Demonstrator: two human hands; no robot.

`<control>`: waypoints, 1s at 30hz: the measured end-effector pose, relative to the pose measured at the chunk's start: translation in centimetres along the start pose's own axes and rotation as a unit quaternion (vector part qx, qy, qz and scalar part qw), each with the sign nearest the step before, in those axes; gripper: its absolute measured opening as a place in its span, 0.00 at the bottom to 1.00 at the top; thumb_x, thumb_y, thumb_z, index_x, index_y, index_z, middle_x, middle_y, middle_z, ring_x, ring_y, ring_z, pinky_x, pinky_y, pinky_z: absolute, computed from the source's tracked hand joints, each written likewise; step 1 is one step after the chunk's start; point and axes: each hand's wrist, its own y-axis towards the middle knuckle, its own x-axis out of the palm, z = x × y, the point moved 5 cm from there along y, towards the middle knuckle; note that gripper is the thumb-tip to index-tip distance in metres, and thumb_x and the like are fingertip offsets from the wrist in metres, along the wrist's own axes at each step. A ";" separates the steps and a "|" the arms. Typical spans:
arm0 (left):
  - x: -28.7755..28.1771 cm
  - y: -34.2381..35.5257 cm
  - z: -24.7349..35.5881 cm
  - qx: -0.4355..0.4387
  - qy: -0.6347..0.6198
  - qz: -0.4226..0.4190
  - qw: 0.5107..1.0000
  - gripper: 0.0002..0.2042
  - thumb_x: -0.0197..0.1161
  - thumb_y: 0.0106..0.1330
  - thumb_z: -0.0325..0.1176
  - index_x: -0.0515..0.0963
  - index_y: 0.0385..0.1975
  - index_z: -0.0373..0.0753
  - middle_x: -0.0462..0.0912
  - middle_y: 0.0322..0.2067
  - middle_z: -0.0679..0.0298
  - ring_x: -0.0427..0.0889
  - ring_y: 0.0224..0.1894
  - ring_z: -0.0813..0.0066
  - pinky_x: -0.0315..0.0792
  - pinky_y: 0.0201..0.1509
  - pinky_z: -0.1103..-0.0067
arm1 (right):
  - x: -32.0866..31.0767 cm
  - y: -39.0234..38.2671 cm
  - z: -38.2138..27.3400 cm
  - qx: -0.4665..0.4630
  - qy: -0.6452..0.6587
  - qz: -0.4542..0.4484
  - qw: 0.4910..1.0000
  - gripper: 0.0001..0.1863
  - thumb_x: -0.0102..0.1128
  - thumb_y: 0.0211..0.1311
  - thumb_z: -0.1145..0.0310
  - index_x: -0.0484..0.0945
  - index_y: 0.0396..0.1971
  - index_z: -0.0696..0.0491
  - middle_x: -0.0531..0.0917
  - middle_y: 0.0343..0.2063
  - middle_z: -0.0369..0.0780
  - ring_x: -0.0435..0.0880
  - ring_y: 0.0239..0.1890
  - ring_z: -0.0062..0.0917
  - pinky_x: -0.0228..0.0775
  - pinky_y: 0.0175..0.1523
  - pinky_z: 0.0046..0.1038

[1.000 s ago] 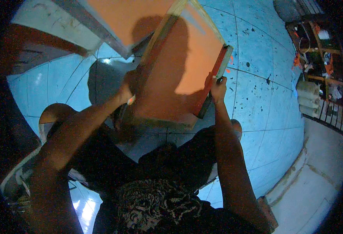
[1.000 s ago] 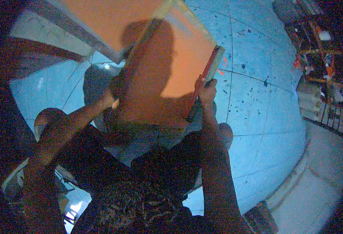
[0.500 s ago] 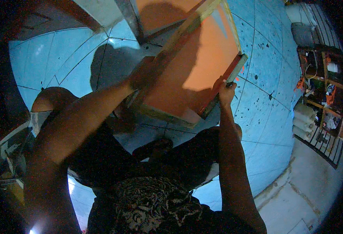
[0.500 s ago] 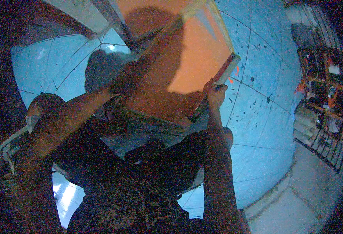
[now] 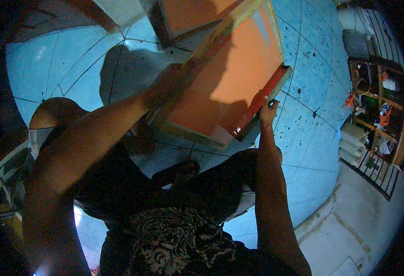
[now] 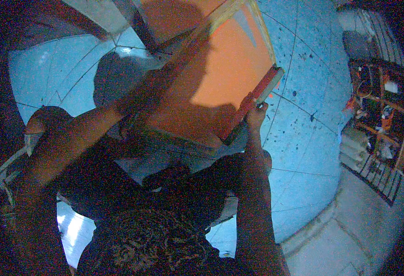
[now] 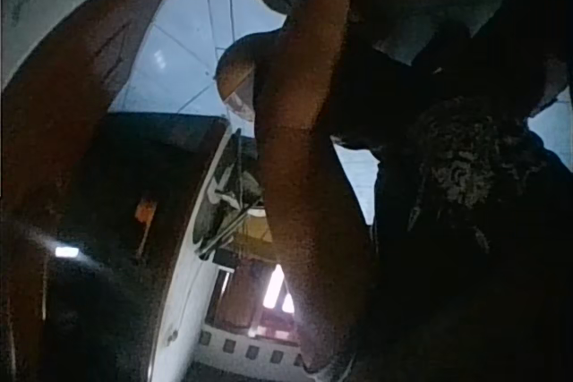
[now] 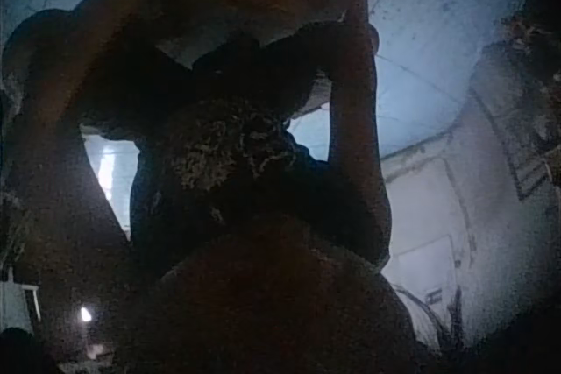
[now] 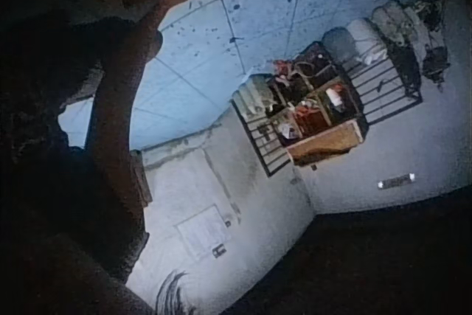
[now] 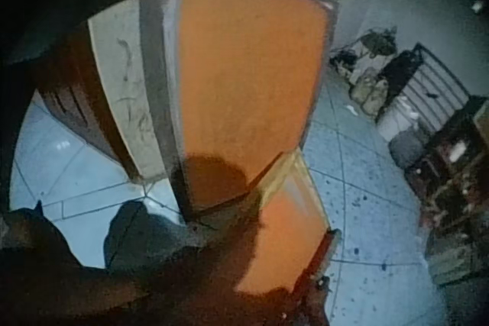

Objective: The person handles screen printing frames and a squeegee, then wipes the edge of a frame with a cloth.

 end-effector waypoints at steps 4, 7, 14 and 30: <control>-1.2 -0.6 1.9 -0.161 -0.159 -0.039 0.973 0.17 0.46 0.65 0.44 0.68 0.42 0.34 0.77 0.28 0.51 0.77 0.27 0.60 0.70 0.29 0.68 | 0.1 0.1 -0.6 -0.031 -0.101 0.023 0.994 0.21 0.58 0.58 0.56 0.64 0.40 0.56 0.75 0.29 0.40 0.72 0.31 0.25 0.67 0.36 0.27; -1.3 -0.5 2.6 -0.184 -0.066 -0.111 0.974 0.19 0.41 0.67 0.33 0.57 0.58 0.40 0.75 0.41 0.50 0.78 0.37 0.63 0.72 0.39 0.70 | 0.3 0.2 -0.7 -0.028 -0.171 0.038 0.984 0.22 0.57 0.57 0.55 0.64 0.40 0.57 0.75 0.30 0.42 0.74 0.32 0.28 0.68 0.39 0.29; -0.5 0.4 -0.9 -0.101 -0.049 0.003 0.994 0.32 0.40 0.62 0.61 0.76 0.24 0.33 0.75 0.17 0.55 0.75 0.20 0.60 0.68 0.28 0.65 | 1.0 -0.1 -1.7 -0.061 -0.259 0.056 0.962 0.23 0.56 0.57 0.52 0.64 0.40 0.57 0.77 0.33 0.48 0.78 0.37 0.40 0.68 0.43 0.35; -0.4 0.5 -1.2 -0.082 -0.051 -0.007 0.995 0.27 0.39 0.66 0.53 0.74 0.34 0.31 0.76 0.20 0.50 0.77 0.22 0.56 0.68 0.25 0.64 | 2.4 -0.4 -2.9 -0.010 -0.353 0.067 0.933 0.26 0.56 0.56 0.50 0.63 0.41 0.57 0.79 0.34 0.53 0.79 0.38 0.47 0.69 0.41 0.40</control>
